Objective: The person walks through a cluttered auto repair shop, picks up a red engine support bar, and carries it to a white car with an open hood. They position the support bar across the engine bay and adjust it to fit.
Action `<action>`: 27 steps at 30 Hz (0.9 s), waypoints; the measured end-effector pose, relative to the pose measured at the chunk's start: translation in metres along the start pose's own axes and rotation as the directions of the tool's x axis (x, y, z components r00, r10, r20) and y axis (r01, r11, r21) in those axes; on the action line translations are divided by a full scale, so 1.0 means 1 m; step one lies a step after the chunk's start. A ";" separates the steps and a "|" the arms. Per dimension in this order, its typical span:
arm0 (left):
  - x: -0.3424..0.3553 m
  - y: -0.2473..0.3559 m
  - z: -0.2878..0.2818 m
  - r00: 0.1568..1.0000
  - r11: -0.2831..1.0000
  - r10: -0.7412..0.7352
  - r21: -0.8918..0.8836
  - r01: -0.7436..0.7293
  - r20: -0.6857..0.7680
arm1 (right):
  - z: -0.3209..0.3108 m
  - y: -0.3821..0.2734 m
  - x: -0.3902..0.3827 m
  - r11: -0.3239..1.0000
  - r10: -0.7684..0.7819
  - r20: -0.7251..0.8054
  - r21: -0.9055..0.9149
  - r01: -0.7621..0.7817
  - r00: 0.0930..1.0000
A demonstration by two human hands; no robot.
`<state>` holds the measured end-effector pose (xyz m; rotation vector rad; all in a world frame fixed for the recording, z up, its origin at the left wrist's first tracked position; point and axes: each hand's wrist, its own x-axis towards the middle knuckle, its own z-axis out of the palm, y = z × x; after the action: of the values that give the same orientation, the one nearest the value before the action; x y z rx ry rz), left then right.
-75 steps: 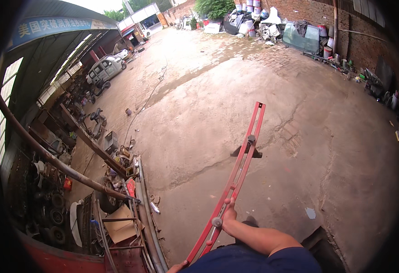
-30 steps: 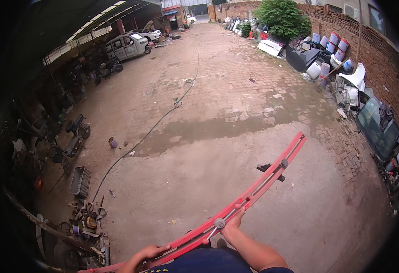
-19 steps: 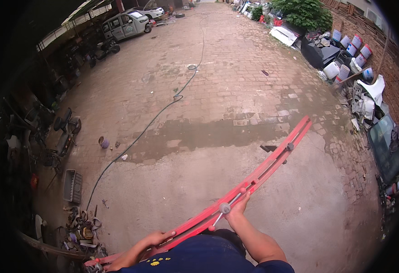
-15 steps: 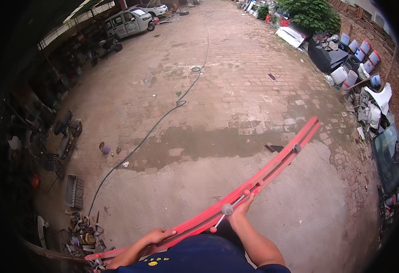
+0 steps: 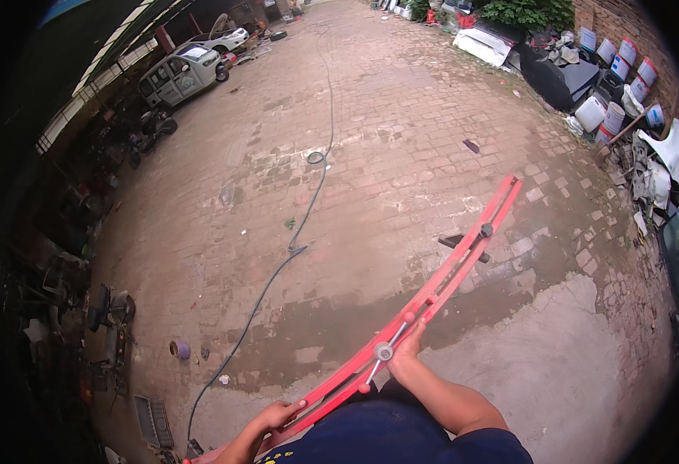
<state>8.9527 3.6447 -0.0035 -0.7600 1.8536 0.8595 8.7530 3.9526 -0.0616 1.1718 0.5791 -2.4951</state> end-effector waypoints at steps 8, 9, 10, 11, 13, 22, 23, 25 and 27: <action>0.120 0.129 -0.192 0.995 0.943 -0.011 -0.330 0.043 0.098 | 0.197 -0.012 0.207 0.995 -0.082 -0.051 0.051 0.085 0.995; 0.154 0.128 -0.221 0.994 0.942 0.050 -0.335 -0.015 0.097 | 0.234 -0.016 0.233 0.997 -0.061 -0.053 0.038 0.063 0.997; 0.178 0.147 -0.247 0.995 0.943 0.056 -0.330 -0.026 0.081 | 0.266 -0.018 0.260 0.997 -0.076 -0.068 0.019 0.078 0.995; 0.195 0.179 -0.273 0.995 0.946 0.038 -0.323 -0.007 0.089 | 0.288 -0.021 0.279 0.994 -0.107 -0.146 -0.030 0.103 0.983; 0.224 0.248 -0.323 0.997 0.941 0.010 -0.339 0.018 0.081 | 0.343 -0.034 0.332 0.989 -0.140 -0.201 -0.077 0.127 0.970; 0.363 0.522 -0.552 1.000 0.957 0.015 -0.289 -0.015 0.000 | 0.603 -0.067 0.519 0.988 -0.069 -0.164 -0.148 0.044 0.984; 0.381 0.552 -0.576 1.000 0.958 0.022 -0.286 -0.025 -0.014 | 0.627 -0.074 0.546 0.988 -0.065 -0.150 -0.146 0.043 0.987; 0.415 0.606 -0.617 0.999 0.956 0.023 -0.291 -0.031 -0.032 | 0.672 -0.087 0.595 0.988 -0.045 -0.122 -0.149 0.026 0.992; 0.435 0.646 -0.670 0.998 0.951 -0.001 -0.308 -0.018 -0.060 | 0.728 -0.106 0.612 0.989 -0.020 -0.109 -0.149 0.004 0.994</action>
<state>7.9546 3.4031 -0.0255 -0.9800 1.7962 1.1608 7.8569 3.6181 -0.0947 1.2576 0.7897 -2.3614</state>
